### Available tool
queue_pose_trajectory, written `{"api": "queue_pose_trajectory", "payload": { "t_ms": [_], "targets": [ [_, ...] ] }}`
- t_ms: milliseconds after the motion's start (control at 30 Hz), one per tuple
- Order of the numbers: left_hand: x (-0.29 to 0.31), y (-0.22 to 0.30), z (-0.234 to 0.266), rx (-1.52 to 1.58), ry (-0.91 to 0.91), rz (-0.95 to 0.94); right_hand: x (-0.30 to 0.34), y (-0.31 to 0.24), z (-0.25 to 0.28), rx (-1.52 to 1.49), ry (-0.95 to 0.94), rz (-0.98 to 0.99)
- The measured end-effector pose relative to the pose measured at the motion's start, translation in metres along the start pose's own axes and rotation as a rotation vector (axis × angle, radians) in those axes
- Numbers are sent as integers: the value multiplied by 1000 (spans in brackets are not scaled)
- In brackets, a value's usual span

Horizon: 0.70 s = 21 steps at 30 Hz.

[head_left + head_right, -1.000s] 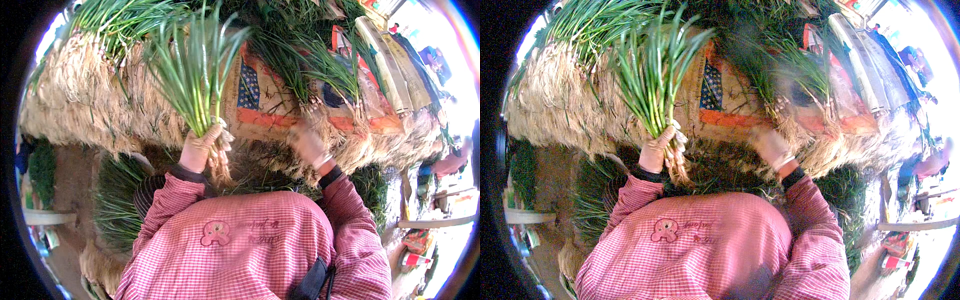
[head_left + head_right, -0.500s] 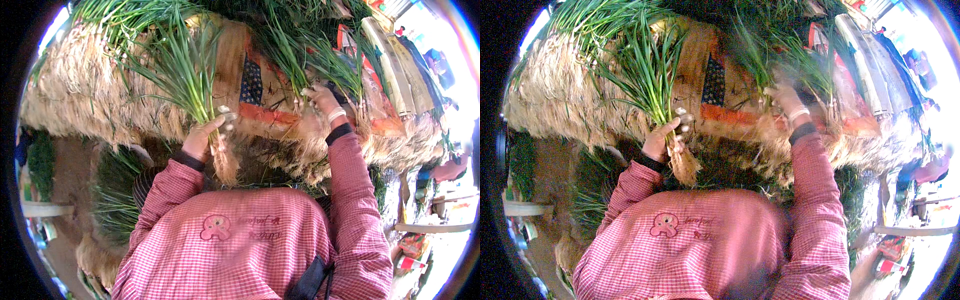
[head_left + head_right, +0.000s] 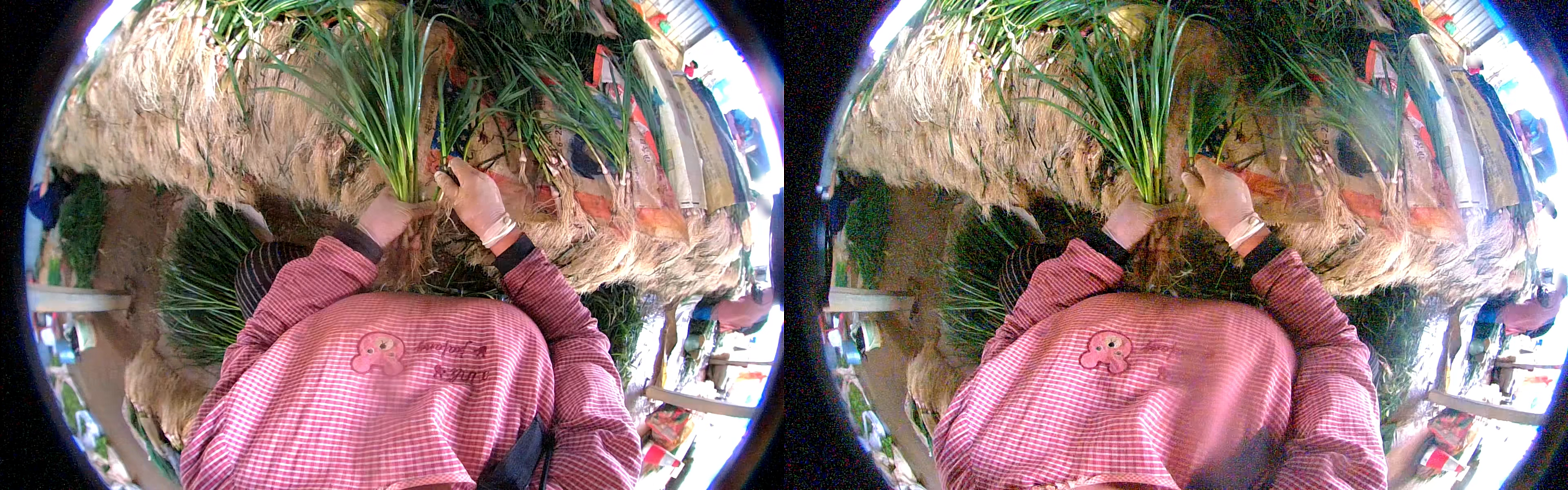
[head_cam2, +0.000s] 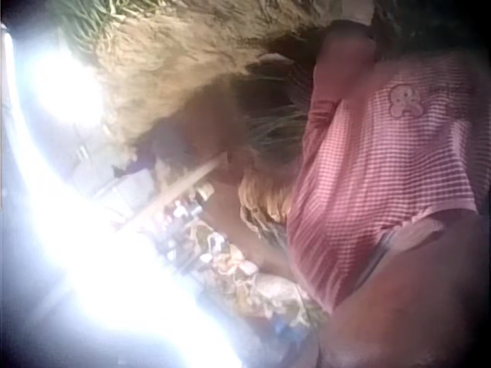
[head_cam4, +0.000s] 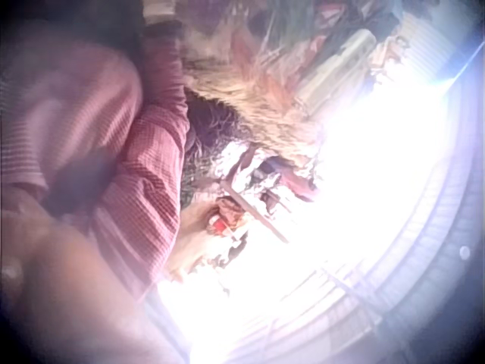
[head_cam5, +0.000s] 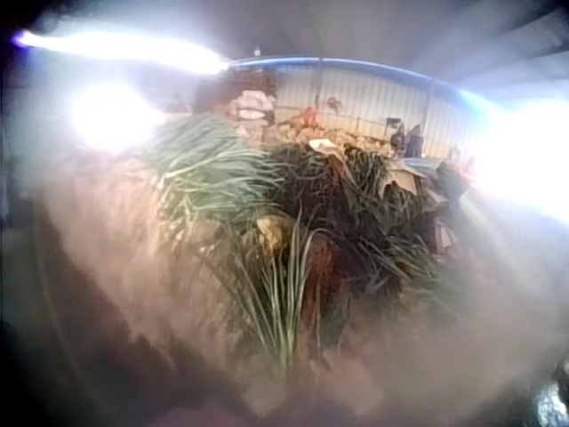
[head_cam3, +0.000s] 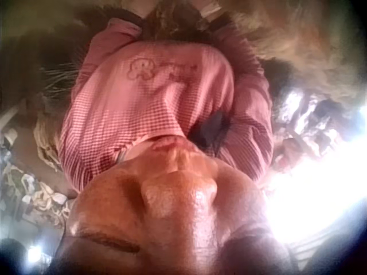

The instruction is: The person picks up a bunch of green onions from a large pile, removes the dry outer layers and dirt by hand, and then places the cleaned bunch back onto the pile.

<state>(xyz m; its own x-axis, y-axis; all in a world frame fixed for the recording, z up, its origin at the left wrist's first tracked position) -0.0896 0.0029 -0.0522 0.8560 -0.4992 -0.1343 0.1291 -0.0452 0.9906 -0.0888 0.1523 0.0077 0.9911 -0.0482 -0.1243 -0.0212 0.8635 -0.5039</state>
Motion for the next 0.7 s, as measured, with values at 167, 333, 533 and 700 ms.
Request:
{"api": "queue_pose_trajectory", "payload": {
  "t_ms": [167, 333, 533, 700],
  "targets": [
    [1, 4, -3, 193, 10, 112, 0, 35, 11, -851, -35, -1],
    [9, 28, 0, 482, -27, 164, 2, 91, 73, -930, -31, -139],
    [13, 47, -8, 820, 72, 236, 43, 171, 96, 640, -10, -336],
    [9, 4, -11, 509, -54, 242, 40, -8, 84, 50, -182, -197]
  ]
}}
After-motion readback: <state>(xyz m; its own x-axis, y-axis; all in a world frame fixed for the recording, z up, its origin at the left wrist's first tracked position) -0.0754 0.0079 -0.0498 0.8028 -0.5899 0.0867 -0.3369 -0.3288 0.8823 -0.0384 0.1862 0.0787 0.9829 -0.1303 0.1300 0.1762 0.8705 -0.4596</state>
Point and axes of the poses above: each hand's wrist, its own x-axis away from the middle knuckle, its own z-axis out of the back of the hand, y = z × x, the point moved 7 cm from there along -x, towards the middle knuckle, and after that the axes turned 11 degrees about -z, right-handed, at the moved point
